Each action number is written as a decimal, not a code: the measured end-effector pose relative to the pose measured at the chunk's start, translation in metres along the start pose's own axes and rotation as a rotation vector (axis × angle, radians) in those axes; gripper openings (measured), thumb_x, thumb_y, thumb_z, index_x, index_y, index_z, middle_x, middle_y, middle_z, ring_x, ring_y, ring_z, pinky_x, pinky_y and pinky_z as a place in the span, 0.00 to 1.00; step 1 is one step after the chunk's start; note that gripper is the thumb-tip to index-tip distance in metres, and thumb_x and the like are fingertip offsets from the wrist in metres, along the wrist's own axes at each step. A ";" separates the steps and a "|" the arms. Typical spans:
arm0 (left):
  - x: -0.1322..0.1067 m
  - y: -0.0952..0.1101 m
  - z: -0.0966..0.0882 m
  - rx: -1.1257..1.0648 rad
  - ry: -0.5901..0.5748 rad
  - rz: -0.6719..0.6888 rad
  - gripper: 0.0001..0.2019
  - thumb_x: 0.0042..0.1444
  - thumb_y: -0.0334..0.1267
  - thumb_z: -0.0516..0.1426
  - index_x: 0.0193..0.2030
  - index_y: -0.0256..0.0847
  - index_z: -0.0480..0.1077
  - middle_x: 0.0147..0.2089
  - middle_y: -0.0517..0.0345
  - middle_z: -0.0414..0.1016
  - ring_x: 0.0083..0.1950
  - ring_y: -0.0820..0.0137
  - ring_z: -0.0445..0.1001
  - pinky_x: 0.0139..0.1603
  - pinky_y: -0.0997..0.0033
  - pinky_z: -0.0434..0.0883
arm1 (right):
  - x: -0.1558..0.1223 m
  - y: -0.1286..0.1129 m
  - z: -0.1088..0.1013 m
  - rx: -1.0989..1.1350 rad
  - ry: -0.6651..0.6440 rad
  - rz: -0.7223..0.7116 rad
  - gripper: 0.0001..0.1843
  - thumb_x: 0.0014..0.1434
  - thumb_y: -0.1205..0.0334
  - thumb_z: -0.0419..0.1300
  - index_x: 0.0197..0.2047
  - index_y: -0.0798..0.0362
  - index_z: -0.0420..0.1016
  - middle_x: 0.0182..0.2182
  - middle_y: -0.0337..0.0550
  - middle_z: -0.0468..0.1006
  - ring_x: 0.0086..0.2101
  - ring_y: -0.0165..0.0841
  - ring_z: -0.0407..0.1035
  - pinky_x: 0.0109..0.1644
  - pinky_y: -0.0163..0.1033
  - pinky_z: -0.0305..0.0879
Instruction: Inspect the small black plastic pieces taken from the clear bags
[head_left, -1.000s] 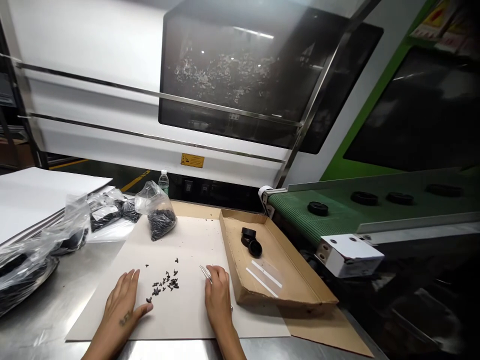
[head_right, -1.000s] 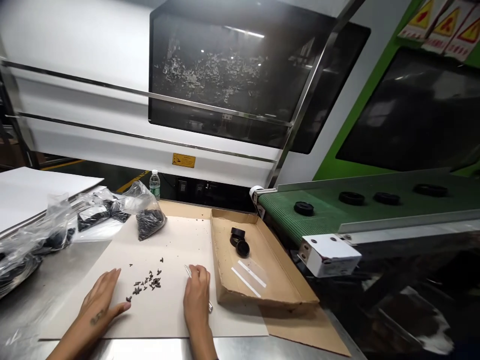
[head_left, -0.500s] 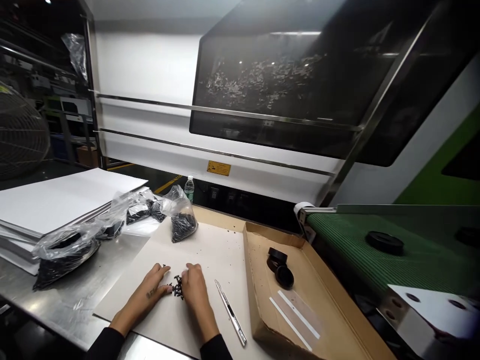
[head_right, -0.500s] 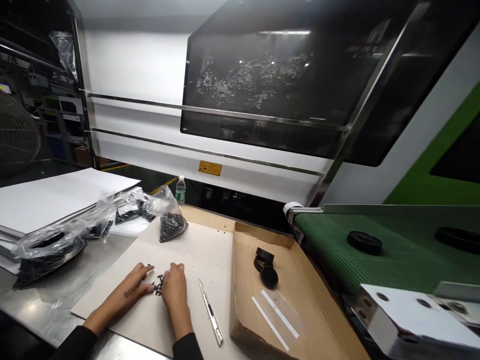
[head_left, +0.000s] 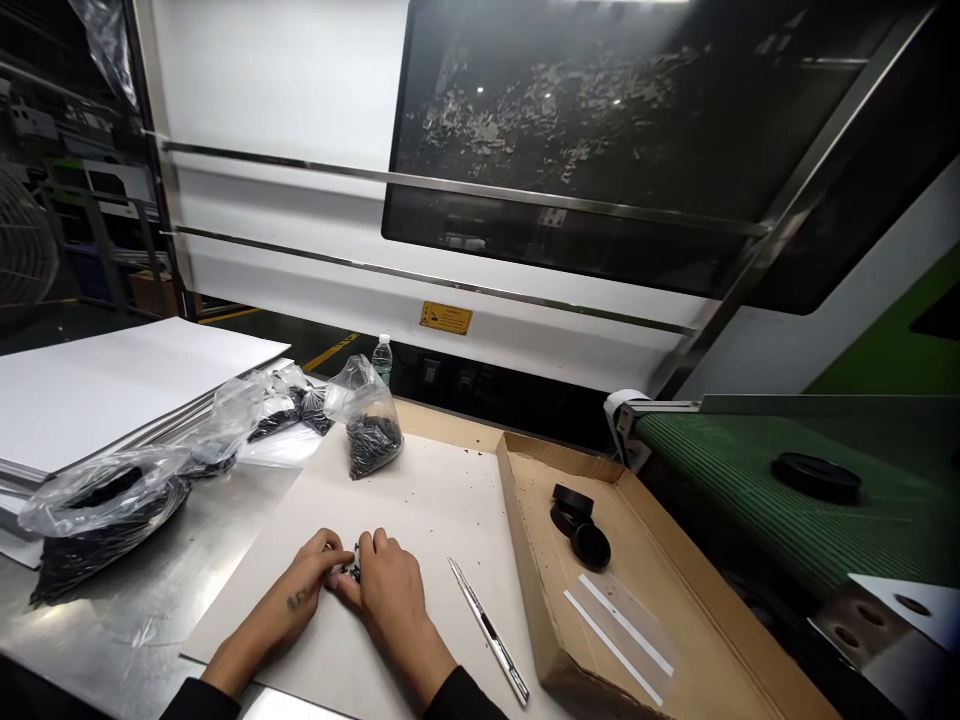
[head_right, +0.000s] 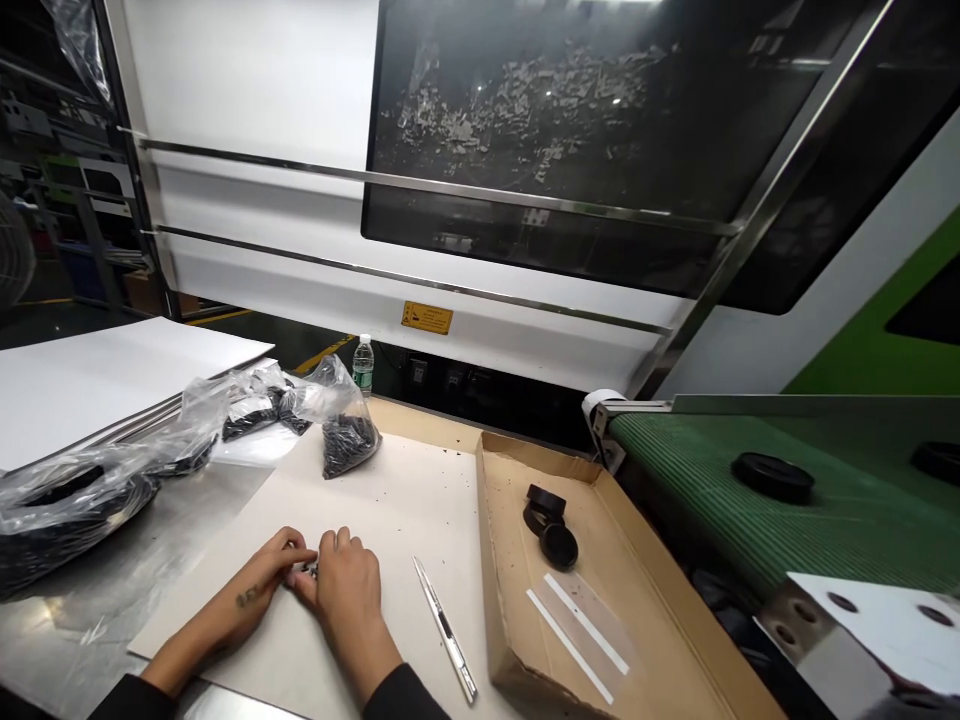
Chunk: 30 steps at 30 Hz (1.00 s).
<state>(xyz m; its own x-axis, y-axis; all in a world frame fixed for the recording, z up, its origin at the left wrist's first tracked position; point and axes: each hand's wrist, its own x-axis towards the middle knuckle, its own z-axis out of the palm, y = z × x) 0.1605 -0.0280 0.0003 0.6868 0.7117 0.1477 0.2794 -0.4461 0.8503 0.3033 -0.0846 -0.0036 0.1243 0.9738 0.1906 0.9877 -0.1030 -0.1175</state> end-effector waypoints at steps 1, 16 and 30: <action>-0.002 -0.003 -0.003 -0.053 0.000 0.006 0.17 0.52 0.29 0.49 0.41 0.46 0.76 0.43 0.55 0.71 0.45 0.63 0.70 0.50 0.65 0.66 | 0.001 0.002 0.001 -0.020 -0.005 -0.027 0.25 0.53 0.39 0.59 0.41 0.52 0.69 0.35 0.47 0.73 0.33 0.45 0.71 0.31 0.46 0.69; -0.028 -0.013 -0.017 -0.657 0.474 -0.243 0.09 0.56 0.35 0.55 0.42 0.36 0.71 0.30 0.61 0.72 0.28 0.73 0.69 0.31 0.71 0.65 | 0.002 -0.005 0.009 -0.232 -0.046 -0.249 0.12 0.66 0.58 0.45 0.37 0.50 0.67 0.31 0.46 0.73 0.25 0.40 0.72 0.24 0.38 0.59; -0.024 0.018 0.023 -1.407 0.700 -0.438 0.07 0.59 0.26 0.50 0.38 0.31 0.70 0.39 0.48 0.78 0.43 0.66 0.77 0.46 0.65 0.73 | 0.015 -0.002 -0.006 -0.189 0.068 -0.121 0.11 0.62 0.75 0.47 0.33 0.55 0.66 0.24 0.45 0.75 0.23 0.37 0.71 0.23 0.36 0.50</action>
<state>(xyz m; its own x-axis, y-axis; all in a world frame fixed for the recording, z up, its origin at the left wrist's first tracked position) 0.1646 -0.0652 0.0006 0.1929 0.9120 -0.3619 -0.7076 0.3848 0.5926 0.3042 -0.0709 0.0054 0.0041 0.9662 0.2579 0.9952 -0.0293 0.0938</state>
